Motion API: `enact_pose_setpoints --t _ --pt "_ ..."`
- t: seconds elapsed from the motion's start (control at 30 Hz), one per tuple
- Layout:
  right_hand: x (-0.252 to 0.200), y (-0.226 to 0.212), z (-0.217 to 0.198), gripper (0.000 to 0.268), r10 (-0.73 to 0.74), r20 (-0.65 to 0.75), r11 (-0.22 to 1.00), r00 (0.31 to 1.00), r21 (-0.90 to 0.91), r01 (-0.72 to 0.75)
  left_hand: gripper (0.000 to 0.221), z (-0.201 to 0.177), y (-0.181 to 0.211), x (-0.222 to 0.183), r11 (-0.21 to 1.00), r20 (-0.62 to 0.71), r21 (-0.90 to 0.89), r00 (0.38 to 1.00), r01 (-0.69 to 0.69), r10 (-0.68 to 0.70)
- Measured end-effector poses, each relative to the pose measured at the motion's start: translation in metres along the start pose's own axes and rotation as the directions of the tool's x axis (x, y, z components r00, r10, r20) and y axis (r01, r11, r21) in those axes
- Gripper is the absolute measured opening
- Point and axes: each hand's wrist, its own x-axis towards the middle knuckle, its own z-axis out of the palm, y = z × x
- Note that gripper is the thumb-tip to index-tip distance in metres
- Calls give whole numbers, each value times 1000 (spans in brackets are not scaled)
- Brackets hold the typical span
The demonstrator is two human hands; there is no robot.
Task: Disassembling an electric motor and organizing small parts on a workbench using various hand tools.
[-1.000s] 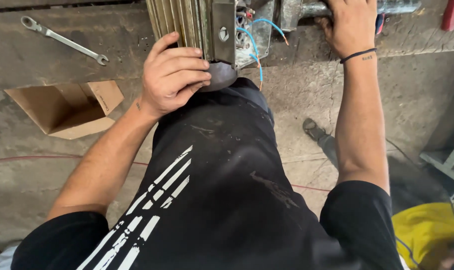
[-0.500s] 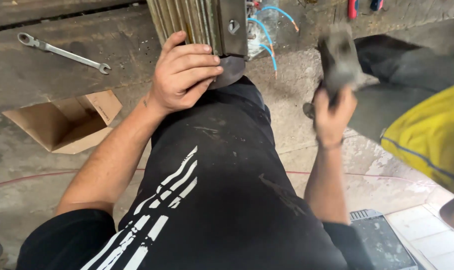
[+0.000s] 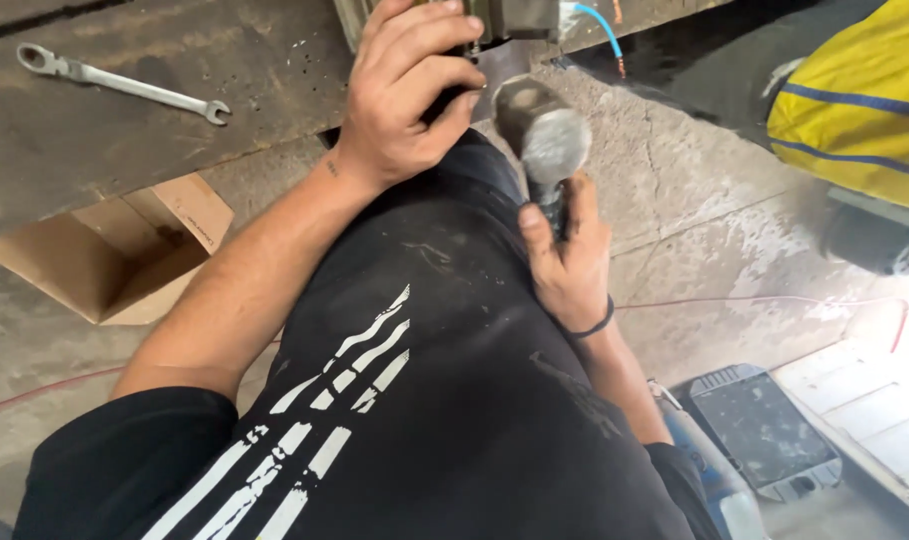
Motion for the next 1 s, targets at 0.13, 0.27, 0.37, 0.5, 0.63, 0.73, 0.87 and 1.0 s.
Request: enact_pose_setpoints --t 0.13,0.27,0.37,0.5,0.63,0.73,0.87,1.0 --pt "-1 8 4 60 -7 -49 1000 999 -10 7 5 -1 -1 -2 1000 -21 -24 1000 -2 2" --pt "2 12 4 75 -4 -43 998 999 -59 1 7 0 -1 -1 1000 -49 -23 999 -20 19" --pt "2 17 6 72 -54 -49 995 997 -91 50 8 2 0 -1 999 -67 19 997 -33 35" --pt "3 21 8 70 -93 -60 990 994 -107 87 8 4 -2 -2 999 -82 23 996 -44 46" --pt "4 5 3 56 -81 -61 992 995 -99 74 7 4 -2 -3 998 -94 37 994 -45 48" --pt "10 -7 3 59 -125 -32 987 992 -110 121 7 5 -2 -4 999 -88 39 995 -35 38" --pt "8 -7 3 57 -120 -29 985 992 -132 115 11 4 -4 -7 999 -58 27 998 -32 33" --pt "9 -9 4 54 -150 -49 981 987 -135 142 8 5 -4 -6 999 -77 16 996 -36 37"
